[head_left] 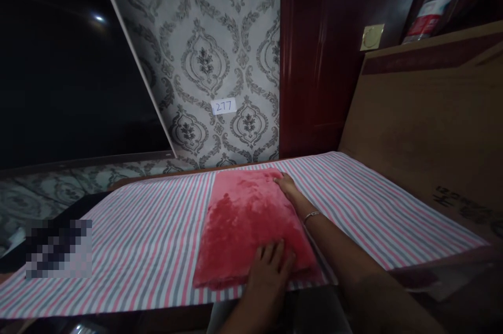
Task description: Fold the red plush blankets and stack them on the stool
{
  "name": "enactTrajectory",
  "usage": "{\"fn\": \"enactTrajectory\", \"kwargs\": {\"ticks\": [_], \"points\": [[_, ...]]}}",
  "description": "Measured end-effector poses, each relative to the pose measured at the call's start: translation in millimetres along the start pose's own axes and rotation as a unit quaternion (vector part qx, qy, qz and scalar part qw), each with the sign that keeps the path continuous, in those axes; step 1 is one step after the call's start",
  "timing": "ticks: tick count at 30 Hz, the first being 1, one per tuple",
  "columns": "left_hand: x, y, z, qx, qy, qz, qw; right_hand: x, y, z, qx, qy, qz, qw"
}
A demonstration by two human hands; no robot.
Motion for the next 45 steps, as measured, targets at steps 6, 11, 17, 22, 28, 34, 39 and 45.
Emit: {"fn": "enactTrajectory", "kwargs": {"ticks": [6,11,17,22,28,34,39,45], "points": [[-9,-1,-6,0.015,0.015,0.053,0.998,0,2,19,0.023,0.056,-0.003,0.998],[-20,1,-16,0.036,0.001,0.07,0.997,3,7,23,0.069,0.083,-0.022,0.994],[-17,15,-28,0.06,-0.009,0.091,0.994,15,9,26,0.18,0.088,0.007,0.98],[-18,16,-41,0.083,-0.038,0.08,0.993,67,-8,66,0.28,0.382,0.043,0.88],[-8,22,-46,0.11,-0.088,0.092,0.986,88,-21,21,0.464,0.354,0.176,0.793],[-31,91,10,0.146,0.041,0.016,0.988,86,-40,60,0.453,0.36,0.158,0.8],[-32,96,81,0.035,0.216,0.062,0.974,104,-87,100,0.394,0.429,0.159,0.797],[1,60,97,0.049,0.228,0.135,0.963,101,-120,49,0.434,0.421,0.18,0.776]]}}
Point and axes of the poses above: each hand's wrist, its own x-axis away from the middle knuckle, its own y-axis out of the back of the hand, z = x × y, the point moved 7 cm from there along -x, towards the middle knuckle, and after that the axes turned 11 degrees about -z, right-handed, at the moved point
